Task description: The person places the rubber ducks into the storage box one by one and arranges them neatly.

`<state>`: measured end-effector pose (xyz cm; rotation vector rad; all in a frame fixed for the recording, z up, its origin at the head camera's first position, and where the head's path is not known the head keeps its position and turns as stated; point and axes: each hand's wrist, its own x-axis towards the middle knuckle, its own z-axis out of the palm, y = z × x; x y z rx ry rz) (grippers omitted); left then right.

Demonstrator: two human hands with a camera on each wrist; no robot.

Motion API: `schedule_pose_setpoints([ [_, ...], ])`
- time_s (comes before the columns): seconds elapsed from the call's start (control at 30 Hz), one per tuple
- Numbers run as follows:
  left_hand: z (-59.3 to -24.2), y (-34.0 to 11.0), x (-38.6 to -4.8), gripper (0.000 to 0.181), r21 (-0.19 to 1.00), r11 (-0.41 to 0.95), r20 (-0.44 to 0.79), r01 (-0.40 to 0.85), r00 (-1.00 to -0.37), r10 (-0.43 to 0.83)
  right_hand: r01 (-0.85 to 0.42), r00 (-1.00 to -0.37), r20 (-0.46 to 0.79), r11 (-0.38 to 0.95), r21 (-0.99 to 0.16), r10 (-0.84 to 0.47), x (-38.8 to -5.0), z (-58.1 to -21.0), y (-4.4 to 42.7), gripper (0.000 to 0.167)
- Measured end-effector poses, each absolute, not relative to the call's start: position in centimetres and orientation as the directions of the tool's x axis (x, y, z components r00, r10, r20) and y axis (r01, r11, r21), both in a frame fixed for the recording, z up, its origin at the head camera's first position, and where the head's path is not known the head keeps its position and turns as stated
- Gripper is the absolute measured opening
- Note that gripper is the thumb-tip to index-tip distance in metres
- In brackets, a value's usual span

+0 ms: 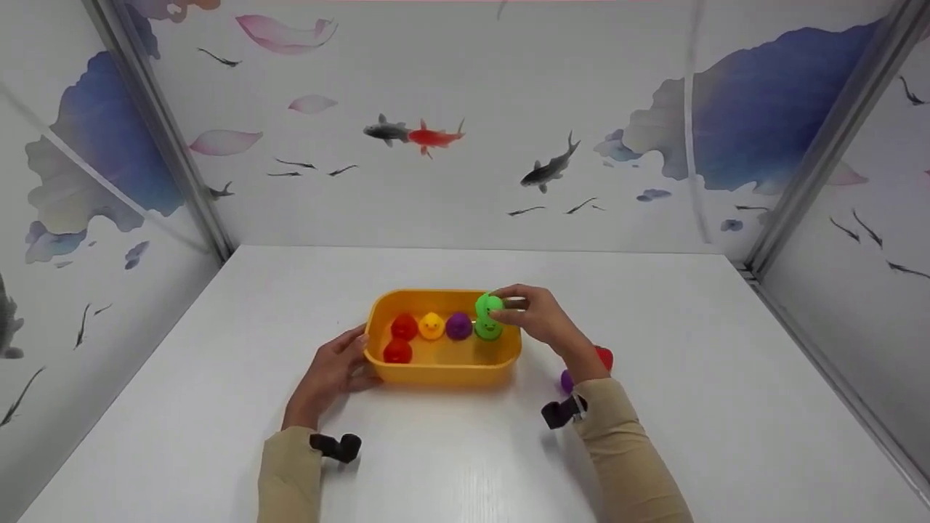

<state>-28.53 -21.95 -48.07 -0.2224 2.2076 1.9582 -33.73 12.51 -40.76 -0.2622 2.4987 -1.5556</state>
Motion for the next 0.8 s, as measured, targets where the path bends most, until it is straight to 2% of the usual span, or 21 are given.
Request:
schedule_pose_setpoints([
  [0.33, -47.9, -22.1, -28.4, 0.053, 0.975, 0.096, -0.204, -0.2, -0.978, 0.038, -0.09, -0.924, -0.066, 0.383, -0.919, -0.377, -34.1, -40.4, 10.8, 0.041],
  [0.63, -48.1, -22.1, -28.5, 0.05, 0.973, 0.08, -0.221, -0.218, -0.975, 0.032, -0.089, -0.906, -0.087, 0.388, -0.917, -0.414, -34.2, -40.4, 8.7, 0.042],
  [0.8, -48.1, -22.1, -28.5, 0.051, 0.973, 0.083, -0.219, -0.216, -0.975, 0.033, -0.046, -0.909, -0.122, 0.386, -0.921, -0.399, -34.0, -40.4, 7.6, 0.039],
])
